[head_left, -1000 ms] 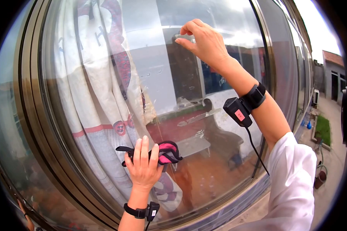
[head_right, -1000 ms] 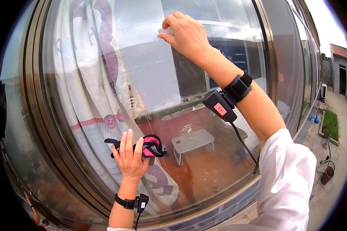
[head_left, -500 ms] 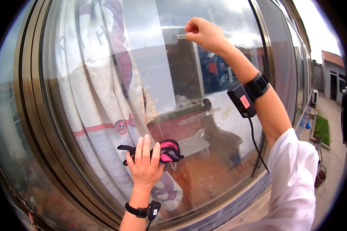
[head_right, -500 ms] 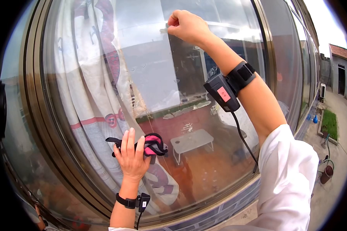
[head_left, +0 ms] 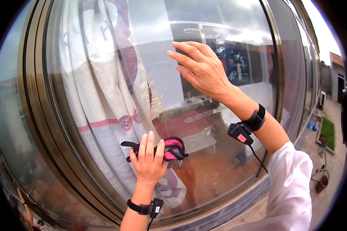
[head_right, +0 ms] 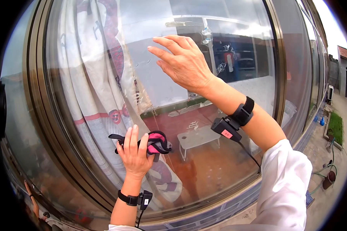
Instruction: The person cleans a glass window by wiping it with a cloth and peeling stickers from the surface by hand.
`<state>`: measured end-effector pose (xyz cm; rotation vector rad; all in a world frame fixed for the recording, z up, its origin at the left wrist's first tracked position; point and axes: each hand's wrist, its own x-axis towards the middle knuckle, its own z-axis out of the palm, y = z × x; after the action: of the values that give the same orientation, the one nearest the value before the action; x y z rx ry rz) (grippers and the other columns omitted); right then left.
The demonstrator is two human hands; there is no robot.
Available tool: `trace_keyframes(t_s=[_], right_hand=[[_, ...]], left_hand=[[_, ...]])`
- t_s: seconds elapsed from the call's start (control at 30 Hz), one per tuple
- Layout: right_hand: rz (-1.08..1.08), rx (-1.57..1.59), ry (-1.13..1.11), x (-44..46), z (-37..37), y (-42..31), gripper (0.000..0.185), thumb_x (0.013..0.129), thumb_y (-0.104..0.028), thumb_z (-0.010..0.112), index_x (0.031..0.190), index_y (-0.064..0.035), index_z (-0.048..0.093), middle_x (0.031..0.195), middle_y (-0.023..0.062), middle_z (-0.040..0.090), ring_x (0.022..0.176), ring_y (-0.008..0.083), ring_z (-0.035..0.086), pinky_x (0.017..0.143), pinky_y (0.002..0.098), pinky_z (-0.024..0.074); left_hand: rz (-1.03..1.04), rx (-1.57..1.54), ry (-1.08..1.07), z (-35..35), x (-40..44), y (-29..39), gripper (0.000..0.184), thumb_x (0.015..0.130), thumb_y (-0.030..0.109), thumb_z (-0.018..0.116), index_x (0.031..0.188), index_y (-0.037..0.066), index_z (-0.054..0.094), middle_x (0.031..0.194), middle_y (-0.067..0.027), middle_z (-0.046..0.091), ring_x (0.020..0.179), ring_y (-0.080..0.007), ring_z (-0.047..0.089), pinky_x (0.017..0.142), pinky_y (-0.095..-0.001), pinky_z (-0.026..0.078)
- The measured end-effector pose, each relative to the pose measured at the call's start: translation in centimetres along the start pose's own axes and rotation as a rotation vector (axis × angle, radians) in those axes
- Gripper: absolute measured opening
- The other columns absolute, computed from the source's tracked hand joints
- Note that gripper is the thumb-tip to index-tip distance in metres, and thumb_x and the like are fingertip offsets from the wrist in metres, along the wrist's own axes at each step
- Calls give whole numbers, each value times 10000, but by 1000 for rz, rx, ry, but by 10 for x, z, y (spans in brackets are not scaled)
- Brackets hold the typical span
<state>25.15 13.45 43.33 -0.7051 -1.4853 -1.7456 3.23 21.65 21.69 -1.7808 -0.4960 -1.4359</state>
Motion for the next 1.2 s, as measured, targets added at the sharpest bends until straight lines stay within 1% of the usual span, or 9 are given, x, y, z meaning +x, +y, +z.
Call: trace_keyframes(t_s=[0.1, 0.2, 0.33, 0.43, 0.5, 0.53, 0.67, 1.03, 1.2], right_hand=[[79, 117, -19, 8, 0, 1, 272, 823, -176, 741, 1088, -136, 692, 1107, 15, 651, 1015, 230, 610, 832, 365, 521], [240, 85, -89, 27, 1, 5, 194, 819, -244, 758, 925, -108, 668, 913, 23, 636, 869, 236, 643, 733, 380, 524], [264, 78, -278, 50, -5, 13, 205, 833, -256, 750, 896, -79, 668, 860, 47, 657, 779, 214, 648, 697, 336, 517], [201, 105, -372, 61, -6, 18, 211, 848, -257, 735, 867, -57, 670, 793, 77, 661, 736, 236, 651, 683, 342, 515], [249, 170, -431, 67, -7, 19, 202, 835, -252, 730, 812, -58, 681, 752, 114, 684, 749, 327, 662, 696, 413, 521], [248, 191, -395, 67, -5, 21, 193, 827, -237, 730, 798, -50, 689, 723, 126, 684, 721, 332, 664, 685, 410, 523], [303, 196, -469, 71, -7, 21, 179, 829, -218, 717, 800, -43, 692, 732, 137, 686, 725, 338, 662, 689, 411, 526], [131, 192, -342, 65, 0, 29, 172, 863, -175, 676, 810, -23, 617, 790, 144, 666, 783, 349, 645, 703, 431, 509], [136, 233, -306, 60, -4, 21, 161, 864, -163, 668, 817, -31, 587, 776, 130, 646, 771, 341, 634, 699, 424, 505]], left_hand=[[-5, 1, -3, 0, 1, 0, 530, 773, 339, 697, 1261, 163, 590, 1437, -143, 525, 1321, -300, 495, 1073, -543, 264], [-6, -7, 0, -1, 1, 1, 518, 781, 334, 690, 1259, 161, 592, 1436, -143, 526, 1323, -301, 494, 1066, -544, 271], [8, 3, 7, -1, 2, 0, 509, 785, 329, 685, 1257, 158, 597, 1435, -144, 526, 1323, -299, 494, 1053, -549, 282], [2, -14, 14, -1, 2, 1, 517, 774, 322, 688, 1255, 156, 602, 1434, -144, 528, 1320, -298, 497, 1047, -551, 286], [-6, -14, 10, -1, 1, 2, 524, 766, 321, 690, 1255, 156, 603, 1434, -144, 527, 1322, -298, 496, 1043, -552, 291], [-10, -19, 13, -1, 2, 2, 531, 759, 319, 693, 1256, 155, 604, 1434, -144, 527, 1323, -297, 495, 1038, -553, 296], [-15, -25, 7, -3, 2, 2, 545, 746, 314, 699, 1258, 154, 604, 1437, -144, 523, 1327, -296, 492, 1033, -557, 303], [-11, -26, -5, -3, 2, 1, 581, 723, 333, 730, 1263, 160, 602, 1452, -133, 511, 1336, -286, 484, 1021, -557, 324], [-10, -26, 6, -2, 2, 1, 579, 720, 321, 734, 1260, 163, 600, 1453, -130, 510, 1335, -285, 484, 1031, -556, 313]])
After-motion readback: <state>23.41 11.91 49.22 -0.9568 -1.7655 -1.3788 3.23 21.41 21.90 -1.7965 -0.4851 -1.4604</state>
